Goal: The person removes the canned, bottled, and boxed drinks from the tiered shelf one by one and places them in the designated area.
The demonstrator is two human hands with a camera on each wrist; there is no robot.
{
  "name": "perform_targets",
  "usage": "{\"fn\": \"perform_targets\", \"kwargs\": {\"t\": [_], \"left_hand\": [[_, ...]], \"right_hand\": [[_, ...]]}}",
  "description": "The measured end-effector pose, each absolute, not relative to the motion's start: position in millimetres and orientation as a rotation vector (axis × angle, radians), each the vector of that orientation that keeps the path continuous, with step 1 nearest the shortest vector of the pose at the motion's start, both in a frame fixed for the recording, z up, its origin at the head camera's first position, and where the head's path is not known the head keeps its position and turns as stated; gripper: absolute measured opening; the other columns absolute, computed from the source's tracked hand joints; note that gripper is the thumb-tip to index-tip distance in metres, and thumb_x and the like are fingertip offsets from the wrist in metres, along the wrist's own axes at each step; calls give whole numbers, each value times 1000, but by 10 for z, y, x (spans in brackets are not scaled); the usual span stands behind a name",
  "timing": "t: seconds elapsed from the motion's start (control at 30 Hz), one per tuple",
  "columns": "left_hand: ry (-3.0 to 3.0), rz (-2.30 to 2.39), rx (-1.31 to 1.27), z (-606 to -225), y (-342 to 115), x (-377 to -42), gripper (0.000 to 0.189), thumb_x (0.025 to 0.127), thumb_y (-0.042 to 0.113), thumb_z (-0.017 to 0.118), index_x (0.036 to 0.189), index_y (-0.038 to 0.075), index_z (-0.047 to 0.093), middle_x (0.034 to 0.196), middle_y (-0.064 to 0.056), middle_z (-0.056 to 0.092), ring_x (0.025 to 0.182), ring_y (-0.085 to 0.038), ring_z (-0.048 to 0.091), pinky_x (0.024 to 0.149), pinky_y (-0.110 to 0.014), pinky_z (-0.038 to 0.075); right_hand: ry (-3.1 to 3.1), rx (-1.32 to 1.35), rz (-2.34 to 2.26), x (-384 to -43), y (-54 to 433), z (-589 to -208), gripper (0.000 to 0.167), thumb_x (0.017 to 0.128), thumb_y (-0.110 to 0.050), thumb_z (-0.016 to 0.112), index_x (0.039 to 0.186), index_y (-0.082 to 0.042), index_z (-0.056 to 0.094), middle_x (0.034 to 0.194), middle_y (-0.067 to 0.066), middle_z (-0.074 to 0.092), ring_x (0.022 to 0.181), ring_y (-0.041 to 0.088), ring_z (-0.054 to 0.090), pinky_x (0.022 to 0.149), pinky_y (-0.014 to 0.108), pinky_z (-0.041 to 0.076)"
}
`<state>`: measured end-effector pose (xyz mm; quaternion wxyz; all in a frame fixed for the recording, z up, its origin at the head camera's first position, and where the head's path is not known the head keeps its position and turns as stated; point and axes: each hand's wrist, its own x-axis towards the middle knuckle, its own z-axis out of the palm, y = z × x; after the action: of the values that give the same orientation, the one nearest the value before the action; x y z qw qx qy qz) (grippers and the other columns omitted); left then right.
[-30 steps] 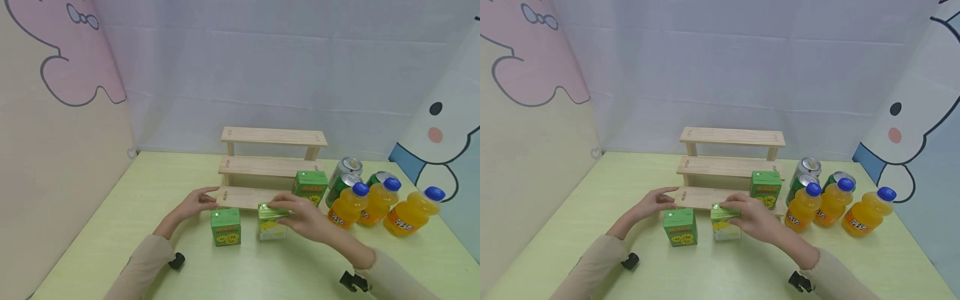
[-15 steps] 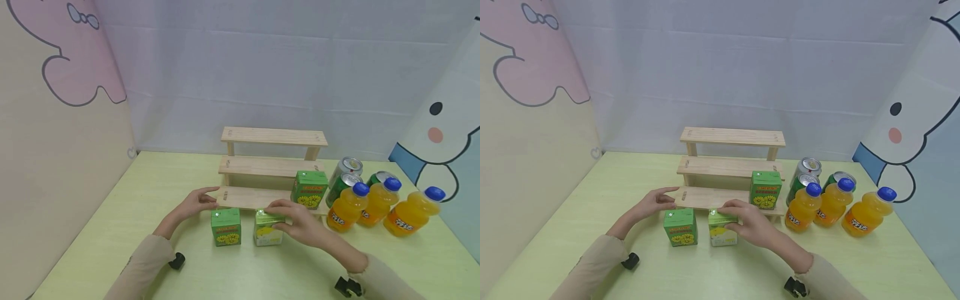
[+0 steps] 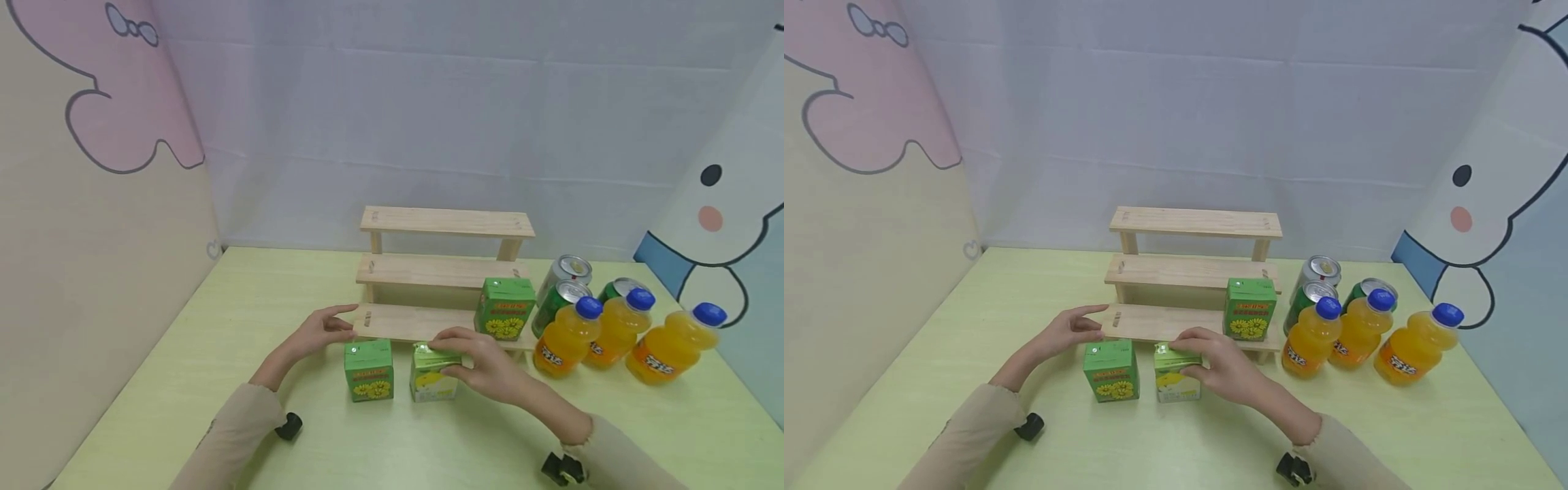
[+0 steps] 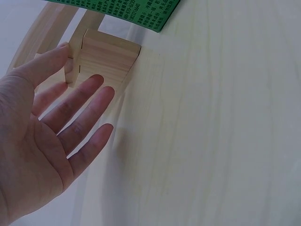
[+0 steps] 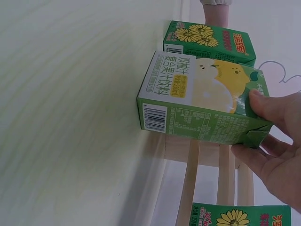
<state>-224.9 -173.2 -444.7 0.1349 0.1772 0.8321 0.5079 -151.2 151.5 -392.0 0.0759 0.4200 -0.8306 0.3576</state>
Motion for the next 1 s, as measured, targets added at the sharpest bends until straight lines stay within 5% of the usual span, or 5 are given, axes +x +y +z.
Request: {"fn": "perform_targets", "kwargs": {"t": [1.0], "left_hand": [[2383,1490,519,-4340,-1708,-2194,56,86,15,63,136,2,39,109,-23,61,102,-32,59,93,-54,37]], "right_hand": [[-2564,1302,1039,-1502,1550,-3851,46,75,-8,73,119,-5,57,119,9,57,108,24,54,86,35,47]]}}
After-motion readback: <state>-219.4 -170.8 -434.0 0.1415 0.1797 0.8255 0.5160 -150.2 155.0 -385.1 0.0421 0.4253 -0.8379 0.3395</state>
